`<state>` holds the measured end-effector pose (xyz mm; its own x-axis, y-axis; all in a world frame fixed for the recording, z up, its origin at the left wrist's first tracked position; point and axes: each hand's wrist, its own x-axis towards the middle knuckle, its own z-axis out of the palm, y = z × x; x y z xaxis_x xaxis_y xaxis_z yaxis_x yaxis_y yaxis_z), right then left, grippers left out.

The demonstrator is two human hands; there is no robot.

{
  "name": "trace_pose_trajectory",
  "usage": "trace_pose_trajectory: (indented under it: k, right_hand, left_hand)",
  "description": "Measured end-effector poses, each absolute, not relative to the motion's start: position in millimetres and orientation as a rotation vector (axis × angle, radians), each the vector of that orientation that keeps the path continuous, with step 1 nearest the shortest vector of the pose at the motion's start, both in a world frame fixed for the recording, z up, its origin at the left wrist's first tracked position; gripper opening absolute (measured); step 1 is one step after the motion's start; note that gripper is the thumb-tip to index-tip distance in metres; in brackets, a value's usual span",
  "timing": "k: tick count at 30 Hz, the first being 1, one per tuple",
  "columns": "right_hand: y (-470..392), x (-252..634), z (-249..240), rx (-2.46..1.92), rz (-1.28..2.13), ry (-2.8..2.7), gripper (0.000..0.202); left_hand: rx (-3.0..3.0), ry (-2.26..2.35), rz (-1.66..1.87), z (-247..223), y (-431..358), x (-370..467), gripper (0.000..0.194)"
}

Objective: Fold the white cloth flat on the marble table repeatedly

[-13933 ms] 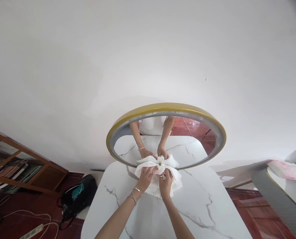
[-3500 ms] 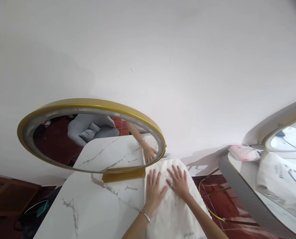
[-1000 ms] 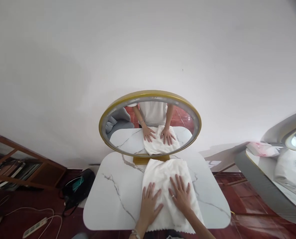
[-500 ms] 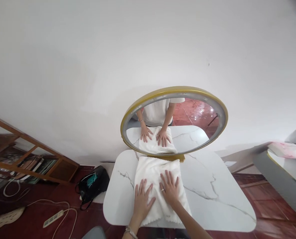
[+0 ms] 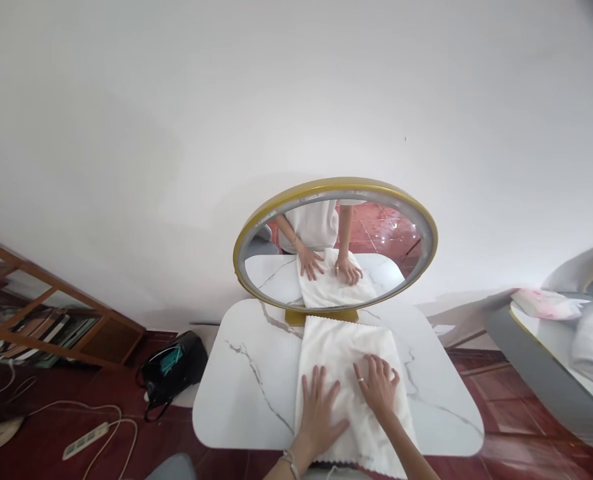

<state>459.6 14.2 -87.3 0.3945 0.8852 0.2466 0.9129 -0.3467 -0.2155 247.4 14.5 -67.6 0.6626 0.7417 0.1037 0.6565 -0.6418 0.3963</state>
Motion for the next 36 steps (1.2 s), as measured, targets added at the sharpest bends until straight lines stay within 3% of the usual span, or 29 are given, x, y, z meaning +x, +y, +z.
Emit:
trace_pose_trajectory:
  k: [9,17,27,36]
  right_hand:
    - [36,464,-109,-2.248,-0.144,-1.586,0.08]
    - [38,413,-106,-2.223,-0.126,-1.64,0.073]
    - [60,287,-97,-2.231,-0.094,-1.699,0.062]
    - [121,223,-84,-1.885,-0.071,-2.078,0.056]
  left_hand:
    - [2.545,1.179,0.417,-65,4,244,0.084]
    - [2.491,1.235,0.359,-60,7,195,0.079]
    - [2.592,1.292,0.37,-61,40,81,0.078]
    - [2.697,1.41,0.409,-65,100,22,0.07]
